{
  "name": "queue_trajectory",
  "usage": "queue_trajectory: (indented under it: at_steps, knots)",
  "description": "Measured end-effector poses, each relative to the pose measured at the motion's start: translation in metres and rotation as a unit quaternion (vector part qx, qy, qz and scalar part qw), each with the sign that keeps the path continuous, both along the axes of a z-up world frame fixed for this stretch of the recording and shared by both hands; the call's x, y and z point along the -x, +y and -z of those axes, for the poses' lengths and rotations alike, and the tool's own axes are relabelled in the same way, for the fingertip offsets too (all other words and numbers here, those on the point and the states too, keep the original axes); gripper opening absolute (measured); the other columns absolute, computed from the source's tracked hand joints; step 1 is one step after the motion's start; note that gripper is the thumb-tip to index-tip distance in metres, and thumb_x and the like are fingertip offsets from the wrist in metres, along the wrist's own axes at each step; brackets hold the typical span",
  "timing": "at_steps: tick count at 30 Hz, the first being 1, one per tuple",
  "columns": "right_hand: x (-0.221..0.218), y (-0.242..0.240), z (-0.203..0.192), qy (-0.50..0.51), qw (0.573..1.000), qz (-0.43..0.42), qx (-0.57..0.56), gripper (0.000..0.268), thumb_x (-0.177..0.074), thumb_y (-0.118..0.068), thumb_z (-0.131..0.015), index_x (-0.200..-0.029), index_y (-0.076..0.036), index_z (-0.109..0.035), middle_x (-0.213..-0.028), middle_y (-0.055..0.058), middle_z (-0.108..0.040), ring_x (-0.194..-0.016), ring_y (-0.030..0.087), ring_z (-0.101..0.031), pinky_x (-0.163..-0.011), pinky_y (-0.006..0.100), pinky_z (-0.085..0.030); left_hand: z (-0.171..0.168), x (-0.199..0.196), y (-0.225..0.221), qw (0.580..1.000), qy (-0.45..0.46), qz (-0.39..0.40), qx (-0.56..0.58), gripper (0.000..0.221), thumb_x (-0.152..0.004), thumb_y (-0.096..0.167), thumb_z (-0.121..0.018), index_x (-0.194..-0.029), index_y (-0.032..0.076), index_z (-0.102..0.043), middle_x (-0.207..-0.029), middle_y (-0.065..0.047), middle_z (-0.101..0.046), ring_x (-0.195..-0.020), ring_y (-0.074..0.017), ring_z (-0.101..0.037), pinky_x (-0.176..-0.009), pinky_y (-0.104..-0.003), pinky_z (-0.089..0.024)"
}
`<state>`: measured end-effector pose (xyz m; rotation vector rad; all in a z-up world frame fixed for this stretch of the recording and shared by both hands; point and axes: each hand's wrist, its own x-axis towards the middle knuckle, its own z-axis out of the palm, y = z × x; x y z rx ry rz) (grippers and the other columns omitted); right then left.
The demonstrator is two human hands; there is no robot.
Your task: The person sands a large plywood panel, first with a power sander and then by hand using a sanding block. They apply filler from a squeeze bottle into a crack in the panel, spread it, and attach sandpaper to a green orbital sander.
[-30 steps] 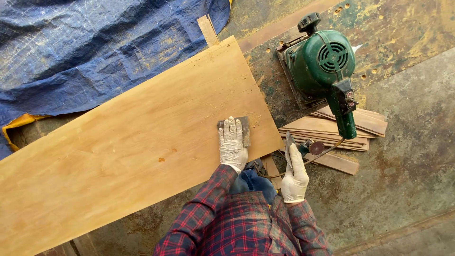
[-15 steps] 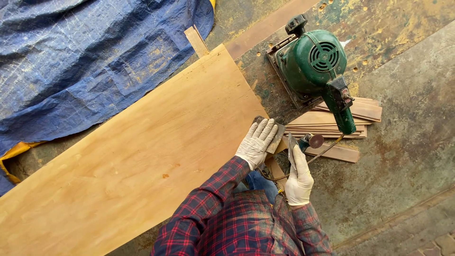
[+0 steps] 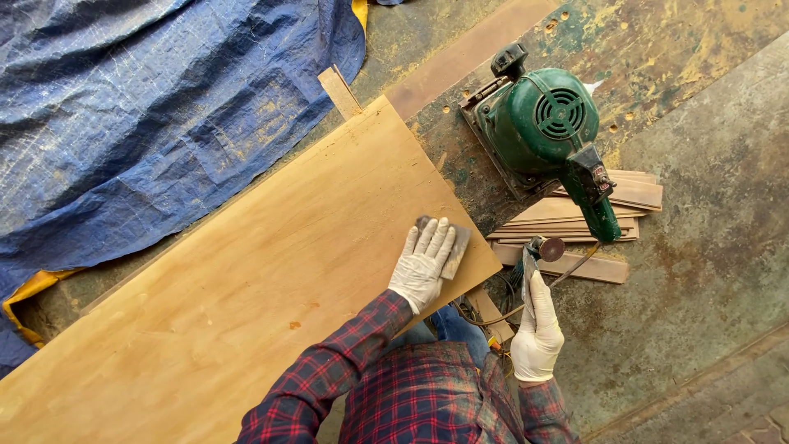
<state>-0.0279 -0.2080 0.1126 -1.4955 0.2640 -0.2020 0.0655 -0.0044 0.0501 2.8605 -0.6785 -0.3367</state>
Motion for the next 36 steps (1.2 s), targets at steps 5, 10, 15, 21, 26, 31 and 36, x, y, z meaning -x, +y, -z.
queue_trajectory:
  at_steps: [5, 10, 15, 21, 26, 31, 36]
  knots:
    - [-0.002, 0.005, 0.004, 0.023, 0.996, -0.001, 0.083, 0.053, -0.102, 0.011, -0.047, -0.151, -0.006, -0.050, -0.158, 0.008, -0.050, -0.147, 0.021, -0.047, -0.125, 0.036, -0.037, 0.026, -0.022, -0.003, 0.997, 0.073, -0.016, 0.027, 0.074, -0.095, 0.018, -0.042, -0.162, 0.006, -0.016, -0.171, -0.017, -0.010, -0.159, -0.0324, -0.007, -0.128, -0.051, -0.004]
    - [-0.001, 0.005, 0.003, 0.024, 0.995, 0.002, 0.101, 0.055, -0.099, 0.015, -0.049, -0.151, -0.005, -0.050, -0.157, 0.008, -0.050, -0.146, 0.020, -0.048, -0.123, 0.035, -0.039, 0.059, -0.108, 0.048, 0.979, -0.083, -0.184, 0.018, 0.070, -0.104, 0.028, -0.042, -0.165, 0.007, -0.015, -0.172, -0.017, -0.008, -0.159, -0.0344, -0.005, -0.128, -0.051, 0.000]
    - [0.007, 0.001, 0.021, 0.050, 0.994, 0.013, 0.099, 0.052, -0.102, 0.012, -0.050, -0.150, -0.005, -0.052, -0.154, 0.007, -0.054, -0.141, 0.018, -0.052, -0.120, 0.032, -0.041, 0.053, -0.139, 0.046, 0.983, -0.032, -0.182, -0.018, 0.064, -0.108, 0.032, -0.036, -0.164, 0.010, -0.017, -0.173, -0.015, -0.009, -0.160, -0.0317, -0.005, -0.129, -0.050, -0.001]
    - [-0.011, 0.015, 0.010, 0.022, 0.983, -0.016, 0.181, 0.050, -0.102, 0.013, -0.051, -0.149, -0.004, -0.053, -0.152, 0.007, -0.056, -0.141, 0.019, -0.052, -0.120, 0.032, -0.042, 0.026, -0.049, -0.016, 0.999, 0.024, -0.002, 0.045, 0.064, -0.103, 0.025, -0.036, -0.163, 0.009, -0.020, -0.171, -0.016, -0.015, -0.158, -0.0320, -0.008, -0.129, -0.049, -0.005]
    - [-0.008, 0.008, 0.013, 0.023, 0.993, -0.024, 0.109, 0.050, -0.102, 0.012, -0.050, -0.149, -0.004, -0.053, -0.155, 0.008, -0.053, -0.143, 0.019, -0.050, -0.121, 0.031, -0.040, 0.018, -0.012, 0.013, 0.999, 0.018, 0.033, 0.001, 0.077, -0.091, 0.016, -0.046, -0.165, 0.011, -0.022, -0.173, -0.014, -0.018, -0.160, -0.0289, -0.013, -0.129, -0.046, -0.008]
    - [-0.002, -0.001, 0.001, 0.032, 0.991, 0.001, 0.127, 0.049, -0.104, 0.011, -0.049, -0.151, -0.004, -0.052, -0.154, 0.008, -0.053, -0.142, 0.017, -0.052, -0.122, 0.031, -0.042, 0.038, -0.029, 0.103, 0.972, -0.101, -0.181, 0.109, 0.070, -0.103, 0.020, -0.050, -0.164, 0.004, -0.020, -0.172, -0.020, -0.018, -0.161, -0.0355, -0.013, -0.131, -0.050, -0.007]
    - [0.008, -0.004, 0.009, 0.055, 0.969, 0.023, 0.238, 0.048, -0.105, 0.011, -0.051, -0.151, -0.004, -0.053, -0.148, 0.008, -0.060, -0.131, 0.014, -0.058, -0.114, 0.028, -0.047, 0.028, -0.036, 0.062, 0.975, 0.003, -0.217, 0.043, 0.076, -0.092, 0.016, -0.047, -0.161, 0.000, -0.019, -0.169, -0.022, -0.012, -0.158, -0.0355, -0.008, -0.127, -0.052, -0.005]
